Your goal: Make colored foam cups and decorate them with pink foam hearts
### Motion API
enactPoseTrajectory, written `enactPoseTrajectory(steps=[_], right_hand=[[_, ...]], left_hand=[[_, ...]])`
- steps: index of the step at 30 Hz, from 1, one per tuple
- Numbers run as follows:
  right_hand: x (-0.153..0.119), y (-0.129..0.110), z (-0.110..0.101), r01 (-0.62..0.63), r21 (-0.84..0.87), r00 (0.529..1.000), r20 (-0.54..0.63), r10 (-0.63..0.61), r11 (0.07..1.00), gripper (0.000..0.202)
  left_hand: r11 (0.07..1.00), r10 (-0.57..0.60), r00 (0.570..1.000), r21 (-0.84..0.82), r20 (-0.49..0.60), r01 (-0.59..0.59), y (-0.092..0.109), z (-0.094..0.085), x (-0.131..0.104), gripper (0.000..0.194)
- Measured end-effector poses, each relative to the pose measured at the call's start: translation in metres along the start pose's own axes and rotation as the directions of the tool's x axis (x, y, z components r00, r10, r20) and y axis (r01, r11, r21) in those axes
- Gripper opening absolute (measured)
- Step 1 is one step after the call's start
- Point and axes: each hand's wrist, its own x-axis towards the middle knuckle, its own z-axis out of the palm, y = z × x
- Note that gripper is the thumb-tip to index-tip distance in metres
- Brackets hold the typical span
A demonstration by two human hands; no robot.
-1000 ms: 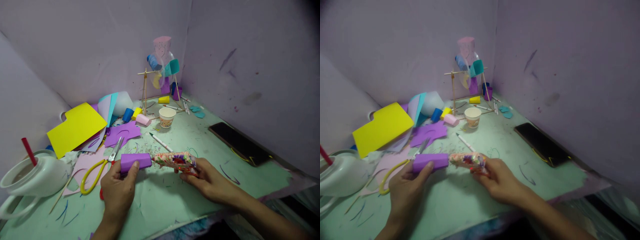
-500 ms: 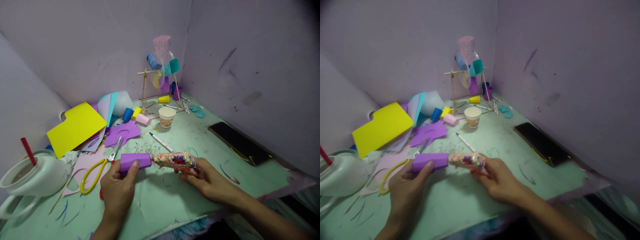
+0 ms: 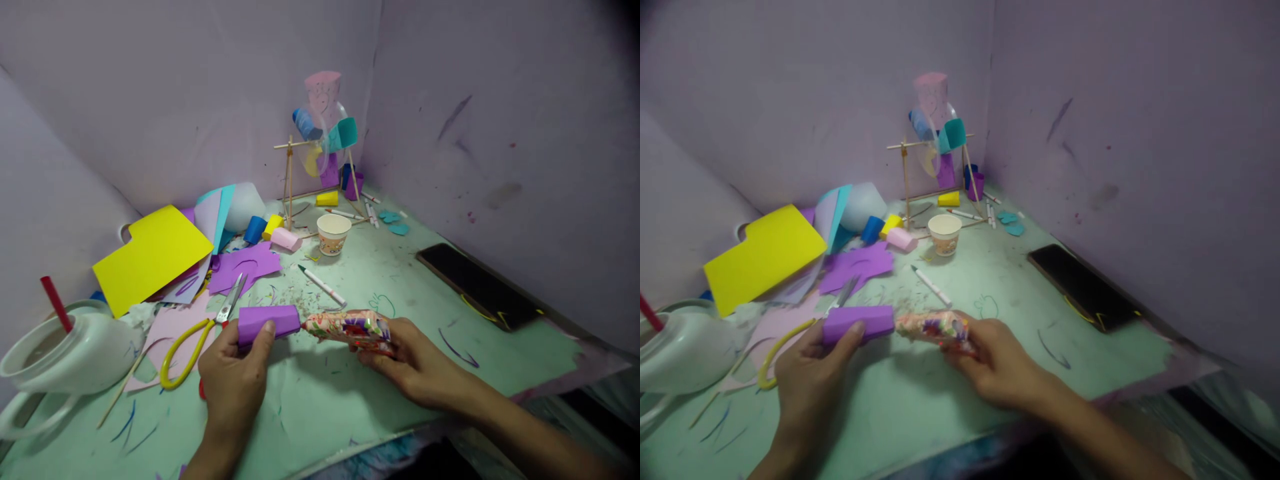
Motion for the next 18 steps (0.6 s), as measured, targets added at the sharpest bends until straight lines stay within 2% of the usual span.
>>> enactPoseTrajectory(steps=[10,14,18], right_hand=[[0.0005,0.0008,-0.0008,0.013,-0.044,1.000,-0.020,-0.014,0.999,0.026],[0.0010,0.0006,0.0003,0.021,-0.059,0.999,-0.047,-0.024,0.998,0.019],[0.0011,0.0030,0.0007,-0.025,-0.058,0.997,-0.072,0.021,0.998,0.014]], left_hand=[[1.000,-0.010,1.000,0.005,0.009,0.009,-0.0010,-0.0010,-0.0018,0.020],[1.000,0.001,1.000,0.008,0.018,-0.001,-0.0001,-0.0013,-0.0019,0.022],[1.000,0.002,1.000,0.005,0.021,-0.002,-0.0008,-0.0006,-0.0017,0.021]])
